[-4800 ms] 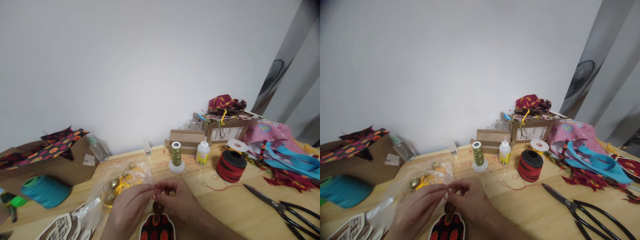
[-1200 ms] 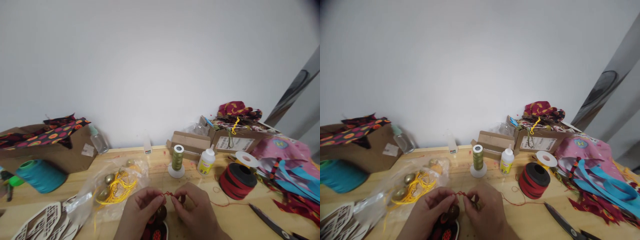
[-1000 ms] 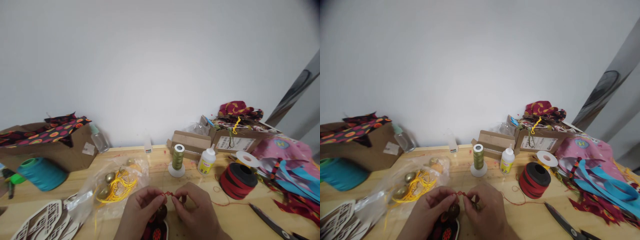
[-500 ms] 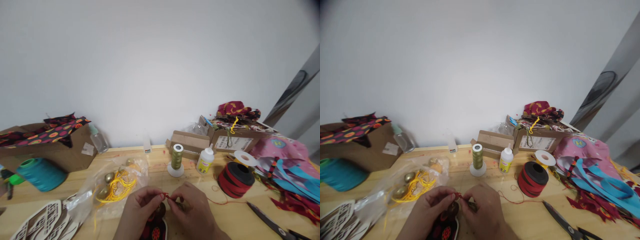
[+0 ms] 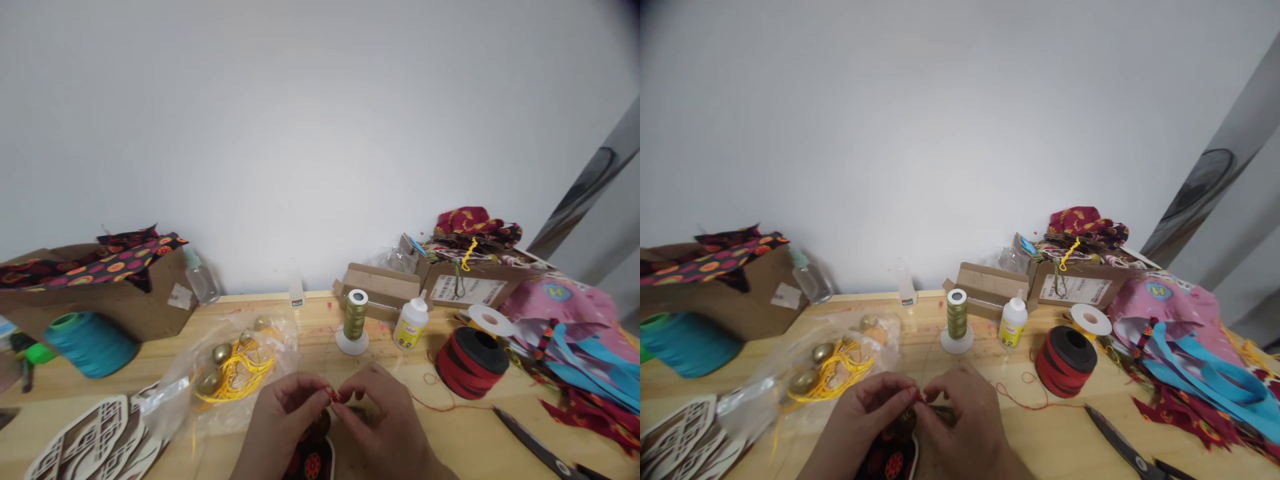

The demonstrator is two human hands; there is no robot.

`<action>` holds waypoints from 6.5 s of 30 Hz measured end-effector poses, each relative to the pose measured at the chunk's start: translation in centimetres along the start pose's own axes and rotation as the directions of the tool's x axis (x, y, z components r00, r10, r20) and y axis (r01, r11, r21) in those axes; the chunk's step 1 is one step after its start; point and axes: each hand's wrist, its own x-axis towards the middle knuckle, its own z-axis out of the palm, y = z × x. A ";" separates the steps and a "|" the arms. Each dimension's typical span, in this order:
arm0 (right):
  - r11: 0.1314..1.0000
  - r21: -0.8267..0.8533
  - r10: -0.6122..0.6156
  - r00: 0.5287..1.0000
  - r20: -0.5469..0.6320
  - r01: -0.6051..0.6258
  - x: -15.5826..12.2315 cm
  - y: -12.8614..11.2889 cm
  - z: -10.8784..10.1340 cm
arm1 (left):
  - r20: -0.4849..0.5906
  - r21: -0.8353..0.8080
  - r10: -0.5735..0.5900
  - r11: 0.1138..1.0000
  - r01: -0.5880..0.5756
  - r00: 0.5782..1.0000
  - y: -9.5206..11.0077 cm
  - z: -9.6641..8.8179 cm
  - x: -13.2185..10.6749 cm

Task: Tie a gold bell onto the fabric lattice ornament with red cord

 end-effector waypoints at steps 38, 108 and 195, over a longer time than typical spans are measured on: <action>0.975 0.203 0.056 0.987 0.149 -0.086 2.3 -2.6 -2.8 | 0.230 0.012 0.192 0.980 -0.200 0.954 2.0 -0.8 -0.2; 0.994 0.105 0.007 0.997 0.074 -0.015 1.7 -0.5 0.1 | 0.335 0.050 -0.013 0.999 -0.004 0.942 0.7 -1.3 0.7; 0.995 0.086 -0.056 0.998 0.011 0.055 2.0 -0.7 -0.3 | 0.088 0.321 0.059 0.943 -0.084 0.994 1.0 -1.1 0.7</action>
